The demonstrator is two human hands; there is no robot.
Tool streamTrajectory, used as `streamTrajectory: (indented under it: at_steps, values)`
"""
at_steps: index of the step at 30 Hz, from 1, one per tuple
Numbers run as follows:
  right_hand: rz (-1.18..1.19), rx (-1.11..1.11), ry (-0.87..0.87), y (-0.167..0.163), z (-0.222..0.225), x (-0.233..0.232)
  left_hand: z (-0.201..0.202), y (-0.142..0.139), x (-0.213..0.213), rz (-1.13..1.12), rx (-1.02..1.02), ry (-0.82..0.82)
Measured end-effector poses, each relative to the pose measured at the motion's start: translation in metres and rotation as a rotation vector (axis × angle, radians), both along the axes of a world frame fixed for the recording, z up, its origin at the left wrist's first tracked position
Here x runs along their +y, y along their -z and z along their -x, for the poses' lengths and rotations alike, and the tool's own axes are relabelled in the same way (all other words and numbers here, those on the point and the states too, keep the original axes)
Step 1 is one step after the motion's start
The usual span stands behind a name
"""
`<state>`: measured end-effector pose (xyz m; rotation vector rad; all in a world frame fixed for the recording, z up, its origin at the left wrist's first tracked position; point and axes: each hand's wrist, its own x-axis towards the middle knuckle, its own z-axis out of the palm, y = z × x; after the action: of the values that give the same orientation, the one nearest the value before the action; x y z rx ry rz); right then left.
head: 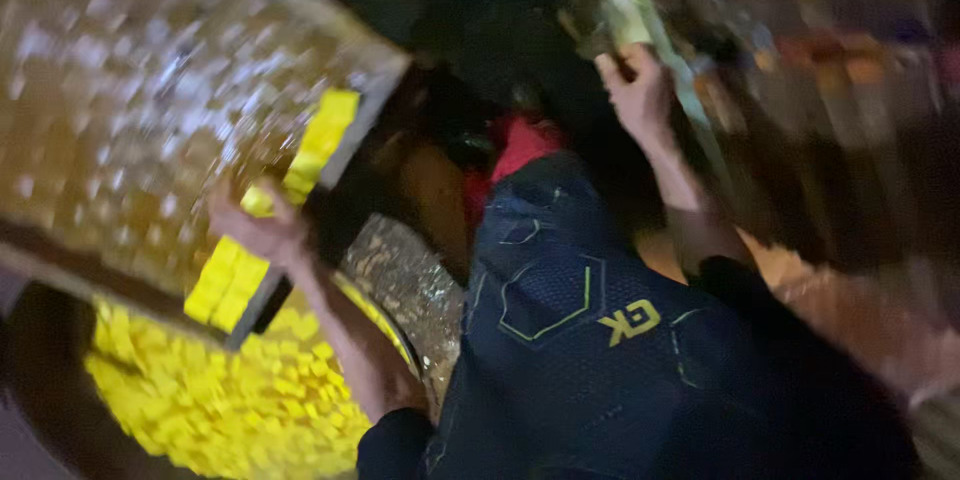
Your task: The person stands over a large vat of hot yellow liquid filled with cubed tofu and uses a metal skimmer to scoop cubes from the vat. They transfer each scoop to a slatted bamboo tray beside the vat, arranging the cubes in rows as the tray fills.
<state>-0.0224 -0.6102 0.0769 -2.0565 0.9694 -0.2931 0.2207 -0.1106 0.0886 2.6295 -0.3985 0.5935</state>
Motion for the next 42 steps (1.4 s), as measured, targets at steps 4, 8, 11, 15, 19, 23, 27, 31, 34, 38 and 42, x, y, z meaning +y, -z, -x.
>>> streamTrajectory:
  at_steps: [4, 8, 11, 15, 19, 23, 27, 31, 34, 38, 42]
  values:
    - [-0.288, 0.118, 0.207, 0.066, 0.083, 0.003, -0.027, 0.017, 0.013, -0.226, 0.204, 0.063]
    - [-0.426, 0.268, 0.328, 0.098, 0.126, 0.001, -0.021, 0.001, 0.007, -0.362, 0.577, -0.160]
    - [-0.487, 0.305, 0.437, 0.109, 0.129, -0.020, -0.015, -0.017, -0.001, -0.256, 0.263, -0.086]
    - [-0.479, 0.409, 0.373, 0.117, 0.086, -0.058, -0.030, -0.018, -0.001, 0.364, 0.071, 0.026]
    - [-0.396, 0.432, 0.193, 0.105, 0.015, -0.068, -0.057, -0.027, 0.003, 0.608, 0.141, -0.493]
    - [-0.402, 0.275, 0.098, 0.090, -0.020, -0.074, -0.056, -0.041, 0.003, 0.450, 0.130, -0.421]
    - [-0.437, -0.148, -0.080, 0.090, -0.064, -0.089, -0.061, -0.045, 0.005, 0.064, 0.129, -0.246]
    - [-0.452, -0.174, -0.121, 0.079, -0.104, -0.098, -0.066, -0.046, 0.025, 0.012, 0.212, -0.205]
    - [-0.392, -0.189, -0.211, 0.058, -0.125, -0.089, -0.072, -0.053, 0.037, -0.118, 0.373, -0.214]
    - [-0.355, -0.157, -0.248, 0.039, -0.134, -0.055, -0.072, -0.051, 0.034, -0.013, 0.483, -0.094]
    - [-0.358, -0.156, -0.281, 0.029, -0.141, -0.031, -0.074, -0.036, 0.047, 0.156, 0.078, 0.050]
